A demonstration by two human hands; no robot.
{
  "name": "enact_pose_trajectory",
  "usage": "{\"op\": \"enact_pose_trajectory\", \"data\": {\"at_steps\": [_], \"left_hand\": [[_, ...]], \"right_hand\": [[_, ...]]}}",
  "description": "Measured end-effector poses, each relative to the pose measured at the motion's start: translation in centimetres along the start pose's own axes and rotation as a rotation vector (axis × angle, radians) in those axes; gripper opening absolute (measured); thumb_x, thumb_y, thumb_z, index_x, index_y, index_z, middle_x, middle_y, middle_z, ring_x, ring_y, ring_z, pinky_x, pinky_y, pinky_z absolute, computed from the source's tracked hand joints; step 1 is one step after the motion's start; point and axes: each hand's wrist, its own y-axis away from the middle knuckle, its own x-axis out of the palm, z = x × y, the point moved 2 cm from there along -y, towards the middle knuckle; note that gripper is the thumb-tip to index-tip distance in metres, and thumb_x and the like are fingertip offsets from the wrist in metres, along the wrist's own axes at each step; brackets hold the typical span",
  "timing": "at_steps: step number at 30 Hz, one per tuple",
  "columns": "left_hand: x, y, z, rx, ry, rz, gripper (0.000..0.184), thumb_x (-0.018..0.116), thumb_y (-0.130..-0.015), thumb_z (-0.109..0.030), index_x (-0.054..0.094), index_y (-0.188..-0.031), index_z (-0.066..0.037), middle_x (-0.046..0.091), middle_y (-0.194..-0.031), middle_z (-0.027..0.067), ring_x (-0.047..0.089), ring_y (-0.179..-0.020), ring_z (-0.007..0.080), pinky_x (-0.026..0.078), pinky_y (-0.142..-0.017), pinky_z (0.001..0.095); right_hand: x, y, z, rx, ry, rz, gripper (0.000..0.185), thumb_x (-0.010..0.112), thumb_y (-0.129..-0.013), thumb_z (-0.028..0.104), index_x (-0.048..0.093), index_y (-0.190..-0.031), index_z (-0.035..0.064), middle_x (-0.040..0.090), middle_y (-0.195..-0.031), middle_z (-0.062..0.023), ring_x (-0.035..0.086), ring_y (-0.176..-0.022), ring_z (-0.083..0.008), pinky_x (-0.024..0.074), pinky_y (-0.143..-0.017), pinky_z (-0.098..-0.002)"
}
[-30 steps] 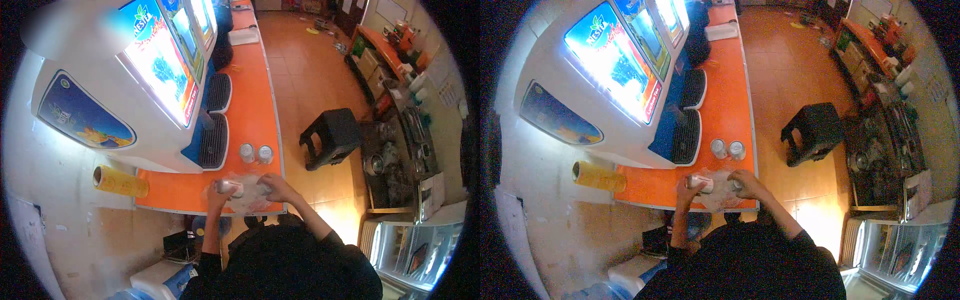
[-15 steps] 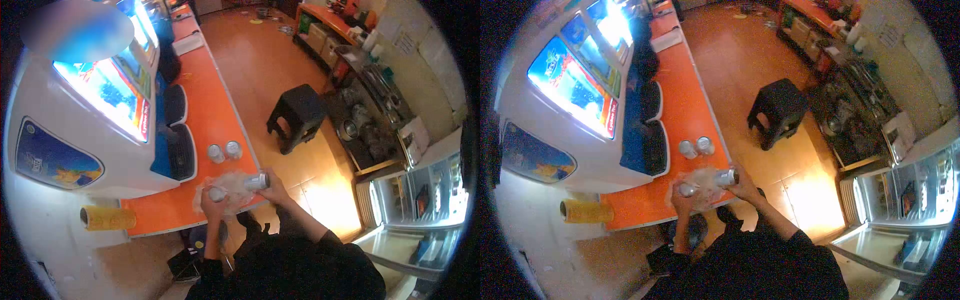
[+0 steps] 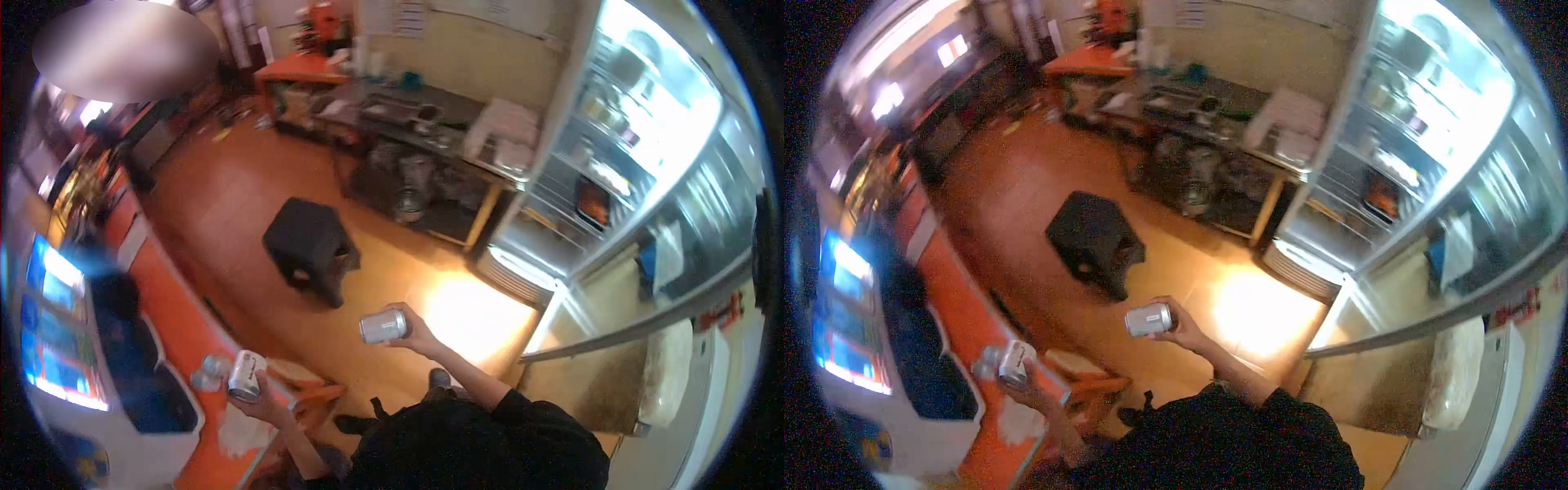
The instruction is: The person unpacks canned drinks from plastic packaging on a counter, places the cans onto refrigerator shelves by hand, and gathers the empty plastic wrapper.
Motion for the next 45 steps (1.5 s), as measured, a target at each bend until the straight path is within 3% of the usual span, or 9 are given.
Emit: {"op": "enact_pose_trajectory", "data": {"at_steps": [4,9,16,23,27,28,36,38,45], "left_hand": [[11.6,8.1,-3.2,0.017,-0.091,0.251,0.060,0.082,-0.070,-0.016,0.050,-0.119,0.000,0.053,-0.117,0.0126,0.053,-0.109,0.0267,0.047,-0.092,0.0401],[25.3,19.5,-10.3,-0.216,0.474,0.669,0.063,0.081,-0.070,-0.011,0.049,-0.124,-0.003,0.050,-0.125,0.0136,0.049,-0.116,0.0276,0.048,-0.096,0.0394],[40.5,28.6,-19.8,-0.074,0.744,1.172,0.075,0.078,-0.067,0.005,0.039,-0.130,-0.004,0.046,-0.132,0.0160,0.046,-0.122,0.0251,0.042,-0.101,0.0358],[55.2,37.0,-26.2,0.108,0.866,1.381,0.070,0.079,-0.067,0.003,0.042,-0.127,-0.005,0.046,-0.133,0.0126,0.048,-0.121,0.0244,0.043,-0.102,0.0363],[64.6,40.0,-29.7,0.541,0.852,1.276,0.073,0.088,-0.052,-0.015,0.055,-0.117,-0.012,0.051,-0.116,0.0116,0.052,-0.113,0.0300,0.046,-0.095,0.0415],[66.5,40.4,-30.2,0.595,0.811,1.329,0.061,0.066,-0.054,0.009,0.059,-0.112,-0.009,0.046,-0.120,0.0161,0.051,-0.118,0.0350,0.044,-0.097,0.0412],[77.4,44.1,-33.3,0.820,0.939,1.447,0.065,0.057,-0.052,0.001,0.059,-0.117,-0.006,0.052,-0.118,0.0175,0.053,-0.110,0.0376,0.046,-0.093,0.0415],[78.1,44.7,-33.7,0.878,0.926,1.395,0.065,0.056,-0.052,0.000,0.059,-0.117,-0.006,0.054,-0.116,0.0176,0.055,-0.108,0.0370,0.047,-0.092,0.0416],[81.0,47.9,-34.5,0.794,0.839,1.325,0.067,0.054,-0.058,0.001,0.053,-0.124,-0.006,0.054,-0.116,0.0196,0.052,-0.108,0.0399,0.044,-0.094,0.0437]], "right_hand": [[-12.7,3.9,4.3,-0.129,0.223,-0.415,0.064,0.079,-0.073,0.008,0.042,-0.126,0.0105,0.055,-0.115,-0.0071,0.057,-0.106,-0.0205,0.0528,-0.085,-0.0330],[-25.2,9.9,10.9,-0.300,0.230,-0.885,0.063,0.078,-0.077,0.023,0.041,-0.126,0.0094,0.057,-0.107,-0.0125,0.062,-0.082,-0.0170,0.0530,-0.063,-0.0279],[-34.4,14.5,16.9,-0.373,0.400,-1.249,0.061,0.078,-0.076,0.018,0.045,-0.126,0.0087,0.051,-0.114,-0.0095,0.054,-0.105,-0.0195,0.0475,-0.085,-0.0316],[-42.9,11.6,21.9,-0.435,0.481,-1.361,0.069,0.080,-0.074,0.020,0.040,-0.127,0.0015,0.057,-0.112,-0.0142,0.056,-0.106,-0.0211,0.0465,-0.089,-0.0330],[-52.7,6.3,26.8,-0.569,0.609,-1.412,0.064,0.083,-0.069,0.021,0.048,-0.120,0.0025,0.061,-0.108,-0.0132,0.060,-0.100,-0.0208,0.0493,-0.085,-0.0343],[-54.9,4.7,28.7,-0.590,0.625,-1.405,0.064,0.083,-0.069,0.021,0.048,-0.120,0.0025,0.061,-0.108,-0.0132,0.060,-0.100,-0.0208,0.0493,-0.085,-0.0343],[-71.2,-4.4,32.5,-0.238,0.920,-1.458,0.083,0.082,-0.058,0.049,0.055,-0.116,-0.0046,0.060,-0.107,-0.0307,0.056,-0.107,-0.0409,0.0461,-0.089,-0.0441],[-72.1,-5.3,34.1,0.212,1.144,-1.395,0.081,0.074,-0.062,0.058,0.058,-0.115,-0.0018,0.059,-0.111,-0.0291,0.053,-0.113,-0.0411,0.0407,-0.097,-0.0445],[-77.8,-5.6,33.8,0.235,1.361,-1.150,0.066,0.063,-0.077,0.054,0.057,-0.122,0.0063,0.059,-0.119,-0.0191,0.057,-0.108,-0.0356,0.0443,-0.093,-0.0465]]}}
